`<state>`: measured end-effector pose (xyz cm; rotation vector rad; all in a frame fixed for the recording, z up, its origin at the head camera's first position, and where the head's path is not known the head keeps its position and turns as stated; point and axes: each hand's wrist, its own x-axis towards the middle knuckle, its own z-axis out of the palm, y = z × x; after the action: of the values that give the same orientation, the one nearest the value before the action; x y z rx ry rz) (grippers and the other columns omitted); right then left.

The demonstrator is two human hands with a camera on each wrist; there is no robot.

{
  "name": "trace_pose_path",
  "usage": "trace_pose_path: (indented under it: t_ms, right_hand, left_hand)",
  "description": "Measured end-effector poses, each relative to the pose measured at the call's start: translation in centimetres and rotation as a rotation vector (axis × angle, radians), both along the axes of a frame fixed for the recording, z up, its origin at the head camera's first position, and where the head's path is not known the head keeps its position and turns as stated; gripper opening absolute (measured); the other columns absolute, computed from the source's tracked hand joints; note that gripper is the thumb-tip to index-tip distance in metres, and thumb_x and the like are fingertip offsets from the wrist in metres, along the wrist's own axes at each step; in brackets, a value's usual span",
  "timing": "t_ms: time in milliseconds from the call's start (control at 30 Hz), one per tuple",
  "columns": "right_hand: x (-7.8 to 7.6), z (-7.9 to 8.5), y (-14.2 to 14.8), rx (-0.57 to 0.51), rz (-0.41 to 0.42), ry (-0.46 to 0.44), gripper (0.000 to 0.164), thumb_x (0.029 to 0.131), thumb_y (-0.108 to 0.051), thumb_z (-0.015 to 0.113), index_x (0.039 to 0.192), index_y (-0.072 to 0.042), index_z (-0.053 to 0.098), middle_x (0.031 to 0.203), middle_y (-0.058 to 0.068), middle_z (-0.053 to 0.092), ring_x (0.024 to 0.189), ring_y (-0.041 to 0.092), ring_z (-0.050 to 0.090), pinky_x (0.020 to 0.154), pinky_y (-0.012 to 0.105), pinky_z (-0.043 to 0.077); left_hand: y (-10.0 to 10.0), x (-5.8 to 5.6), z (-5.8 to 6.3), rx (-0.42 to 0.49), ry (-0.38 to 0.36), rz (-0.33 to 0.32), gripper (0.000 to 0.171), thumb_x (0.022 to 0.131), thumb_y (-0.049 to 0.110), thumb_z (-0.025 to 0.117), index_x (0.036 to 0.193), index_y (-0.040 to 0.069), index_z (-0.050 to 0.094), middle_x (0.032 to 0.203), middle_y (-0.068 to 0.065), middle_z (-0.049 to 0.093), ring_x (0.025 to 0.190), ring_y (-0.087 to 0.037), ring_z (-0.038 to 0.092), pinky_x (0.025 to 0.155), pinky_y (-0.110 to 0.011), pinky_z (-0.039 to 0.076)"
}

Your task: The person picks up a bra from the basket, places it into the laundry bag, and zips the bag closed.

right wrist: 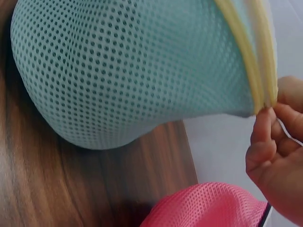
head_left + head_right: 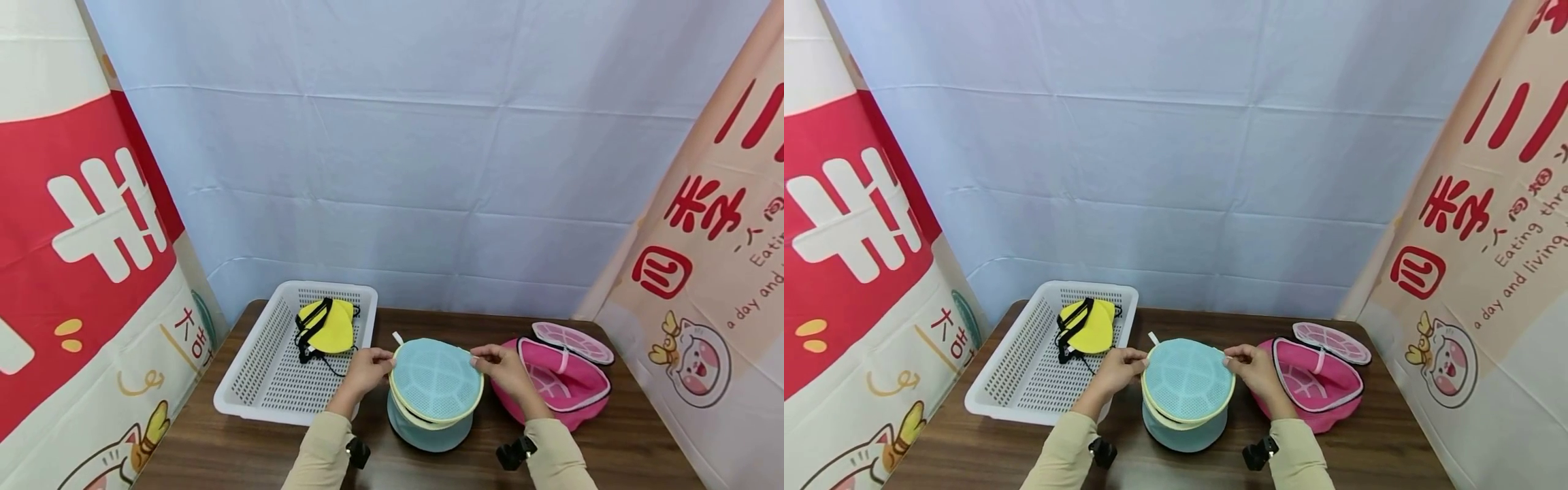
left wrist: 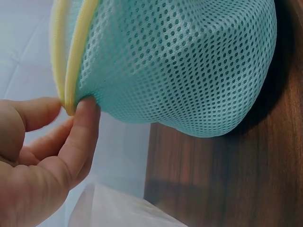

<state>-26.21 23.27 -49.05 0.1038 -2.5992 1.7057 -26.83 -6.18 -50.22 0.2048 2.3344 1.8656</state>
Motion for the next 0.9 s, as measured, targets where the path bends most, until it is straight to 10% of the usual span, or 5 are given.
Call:
trace_pose_path:
  t_ms: [600,900]
  right_hand:
    - [-0.5,-0.2,-0.8,-0.033,0.04,-0.029,0.034,0.097,-0.011,0.048,0.124,0.007,0.053,0.125,0.026,0.051,0.11,0.033,0.051,0.087,0.04,0.045]
    - [-2.2,-1.6,-1.1,-0.127,0.135,-0.059,0.035,0.092,0.007,0.04,0.125,0.013,0.05,0.123,0.029,0.051,0.109,0.032,0.052,0.079,0.027,0.045]
  left_hand:
    - [0.2,0.3,0.5,-0.095,0.064,0.03,0.011,0.087,-0.001,0.06,0.094,-0.005,0.067,0.076,-0.007,0.061,0.067,-0.027,0.062,0.057,-0.035,0.052]
    - [0.4,0.2,0.6,-0.122,0.092,0.034,0.011,0.086,-0.002,0.059,0.092,-0.005,0.067,0.075,-0.006,0.06,0.069,-0.033,0.061,0.057,-0.038,0.051]
